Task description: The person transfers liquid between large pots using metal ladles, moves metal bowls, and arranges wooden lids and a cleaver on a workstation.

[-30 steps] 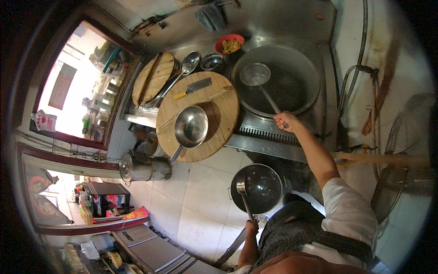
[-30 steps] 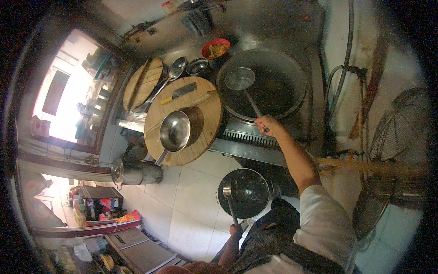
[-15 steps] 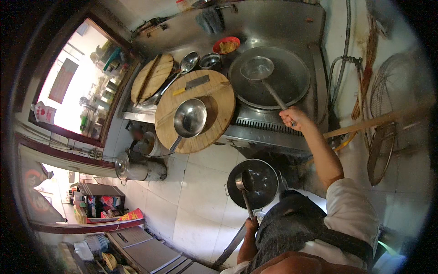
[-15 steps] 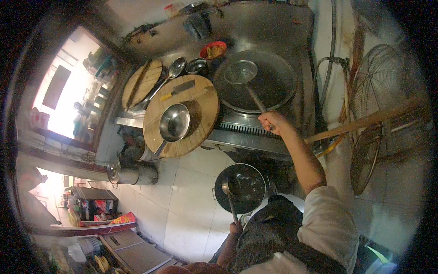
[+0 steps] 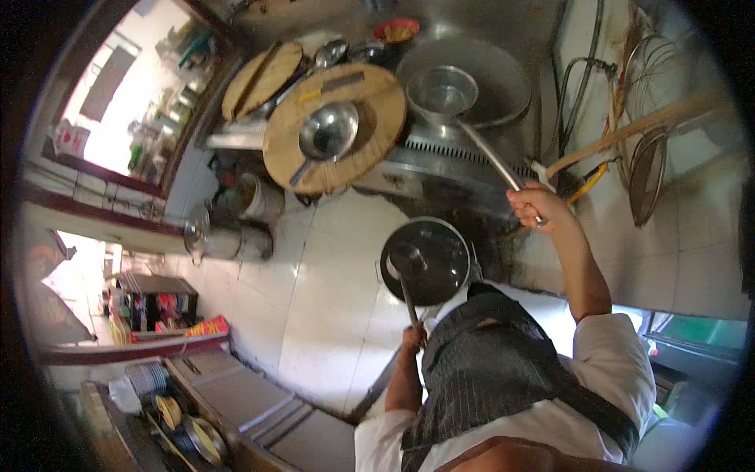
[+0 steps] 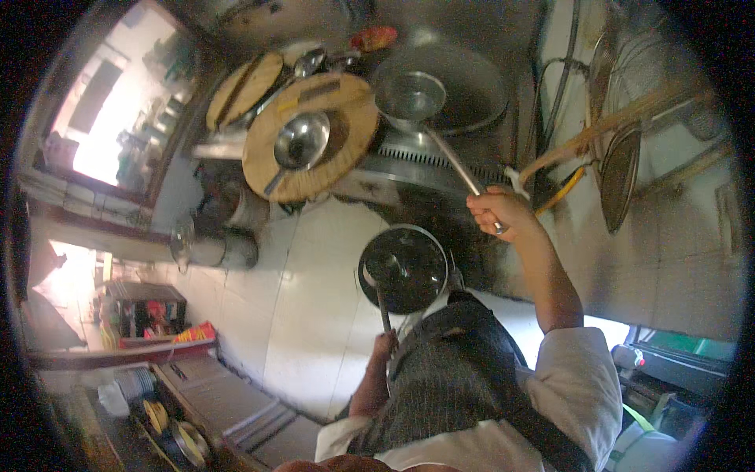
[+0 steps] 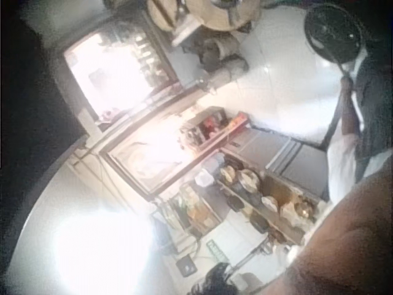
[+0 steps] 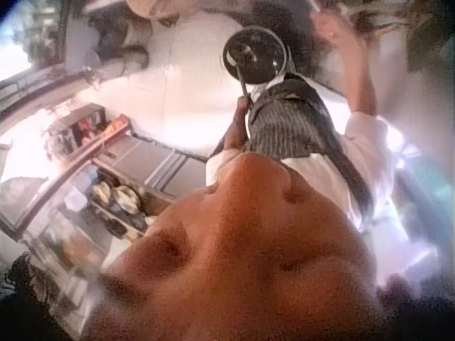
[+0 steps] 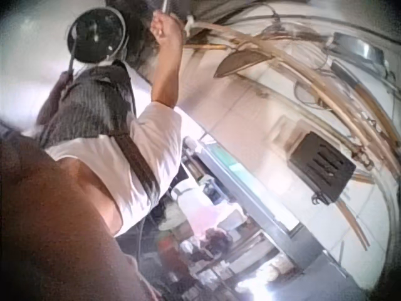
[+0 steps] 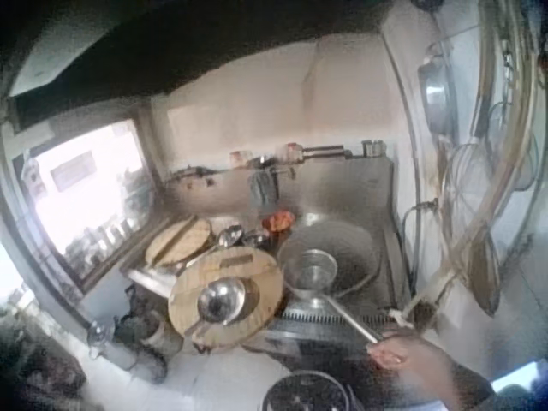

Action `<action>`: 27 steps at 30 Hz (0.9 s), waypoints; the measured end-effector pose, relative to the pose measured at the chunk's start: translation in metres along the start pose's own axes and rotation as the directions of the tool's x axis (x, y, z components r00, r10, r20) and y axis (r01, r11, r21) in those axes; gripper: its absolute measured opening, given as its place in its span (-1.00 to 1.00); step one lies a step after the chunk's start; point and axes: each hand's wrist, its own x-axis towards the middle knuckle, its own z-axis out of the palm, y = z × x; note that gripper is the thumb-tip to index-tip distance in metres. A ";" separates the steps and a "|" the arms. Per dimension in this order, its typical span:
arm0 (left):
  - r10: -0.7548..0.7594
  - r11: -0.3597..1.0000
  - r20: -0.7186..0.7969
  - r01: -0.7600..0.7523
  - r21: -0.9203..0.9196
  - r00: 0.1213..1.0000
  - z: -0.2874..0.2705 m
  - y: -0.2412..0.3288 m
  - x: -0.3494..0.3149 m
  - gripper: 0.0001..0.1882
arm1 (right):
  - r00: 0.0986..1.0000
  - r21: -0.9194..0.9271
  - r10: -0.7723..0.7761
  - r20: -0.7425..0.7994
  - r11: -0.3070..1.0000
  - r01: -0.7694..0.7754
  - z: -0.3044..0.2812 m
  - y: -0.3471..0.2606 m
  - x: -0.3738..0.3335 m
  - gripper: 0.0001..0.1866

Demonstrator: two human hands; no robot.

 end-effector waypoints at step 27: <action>-0.186 0.951 0.271 0.242 -0.192 0.944 -0.021 0.029 0.028 -0.80 | 0.910 -0.200 0.404 -0.094 0.888 -0.415 -0.034 0.313 -0.101 -0.92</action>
